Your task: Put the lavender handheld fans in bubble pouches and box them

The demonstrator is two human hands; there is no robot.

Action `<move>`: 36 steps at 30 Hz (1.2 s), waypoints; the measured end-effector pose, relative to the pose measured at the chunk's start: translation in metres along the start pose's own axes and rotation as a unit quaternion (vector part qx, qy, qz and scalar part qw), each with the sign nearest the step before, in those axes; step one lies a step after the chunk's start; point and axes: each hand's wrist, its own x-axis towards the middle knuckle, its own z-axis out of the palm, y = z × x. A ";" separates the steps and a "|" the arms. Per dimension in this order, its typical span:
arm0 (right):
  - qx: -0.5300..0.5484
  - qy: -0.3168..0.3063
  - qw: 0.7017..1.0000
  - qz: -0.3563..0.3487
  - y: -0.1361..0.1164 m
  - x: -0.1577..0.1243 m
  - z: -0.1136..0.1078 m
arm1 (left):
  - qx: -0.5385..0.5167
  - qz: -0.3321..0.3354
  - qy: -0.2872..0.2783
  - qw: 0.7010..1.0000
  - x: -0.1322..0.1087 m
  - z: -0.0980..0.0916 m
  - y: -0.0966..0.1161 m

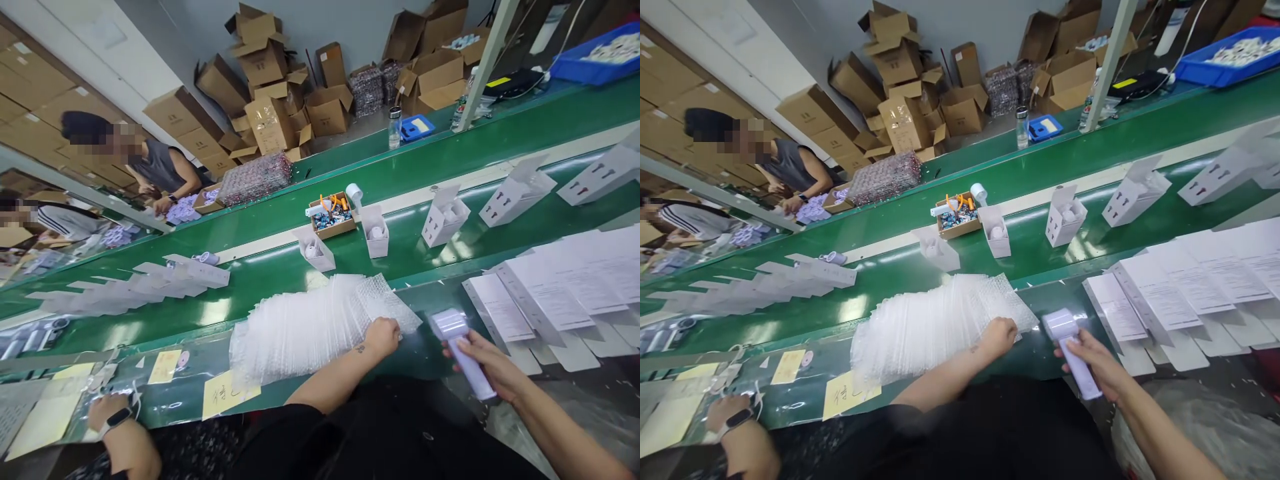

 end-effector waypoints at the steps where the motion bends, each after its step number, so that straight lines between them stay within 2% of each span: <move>1: 0.009 -0.039 0.999 0.016 0.005 0.000 0.008 | -0.035 -0.009 0.014 0.999 0.000 -0.002 0.003; 4: 0.022 -0.130 0.991 0.038 0.011 0.007 0.029 | -0.142 -0.021 0.032 0.989 -0.002 -0.006 0.010; 6: 0.015 -0.148 0.988 0.038 0.009 0.015 0.035 | -0.203 -0.028 0.040 0.978 -0.003 -0.008 0.010; 12: -0.070 -0.072 0.994 0.053 0.004 0.027 0.037 | -0.312 -0.071 0.109 0.941 -0.007 -0.024 0.008; 14: -0.101 -0.060 0.992 0.055 0.010 0.026 0.042 | -0.321 0.004 0.121 0.939 -0.012 -0.026 0.017; 17: -0.100 -0.049 0.993 0.042 0.019 0.019 0.048 | -0.259 0.185 0.124 0.940 -0.018 -0.028 0.029; 18: -0.086 -0.054 0.994 0.033 0.020 0.015 0.047 | -0.236 0.202 0.143 0.940 -0.018 -0.030 0.030; 21: -0.053 -0.113 0.992 0.019 0.016 -0.001 0.035 | -0.212 0.123 0.234 0.941 -0.016 -0.039 0.027; 22: -0.048 -0.135 0.989 0.023 0.013 -0.005 0.030 | -0.208 0.099 0.246 0.941 -0.015 -0.042 0.025; 24: -0.043 -0.157 0.986 0.028 0.005 -0.011 0.025 | -0.196 0.096 0.221 0.951 -0.014 -0.045 0.023; 27: -0.035 -0.147 0.989 0.001 -0.004 -0.009 0.028 | -0.227 0.123 0.121 0.958 -0.015 -0.042 0.026; 30: -0.031 -0.166 0.986 -0.011 -0.006 -0.001 0.035 | -0.287 0.099 0.041 0.952 -0.017 -0.036 0.028; 32: -0.040 -0.180 0.983 -0.004 -0.005 0.003 0.037 | -0.297 0.064 0.046 0.951 -0.018 -0.035 0.026; 34: -0.043 -0.168 0.985 -0.005 -0.002 0.004 0.037 | -0.270 0.048 0.093 0.957 -0.019 -0.034 0.024; 36: -0.036 -0.144 0.989 -0.007 0.001 0.002 0.036 | -0.210 0.067 0.155 0.963 -0.019 -0.033 0.023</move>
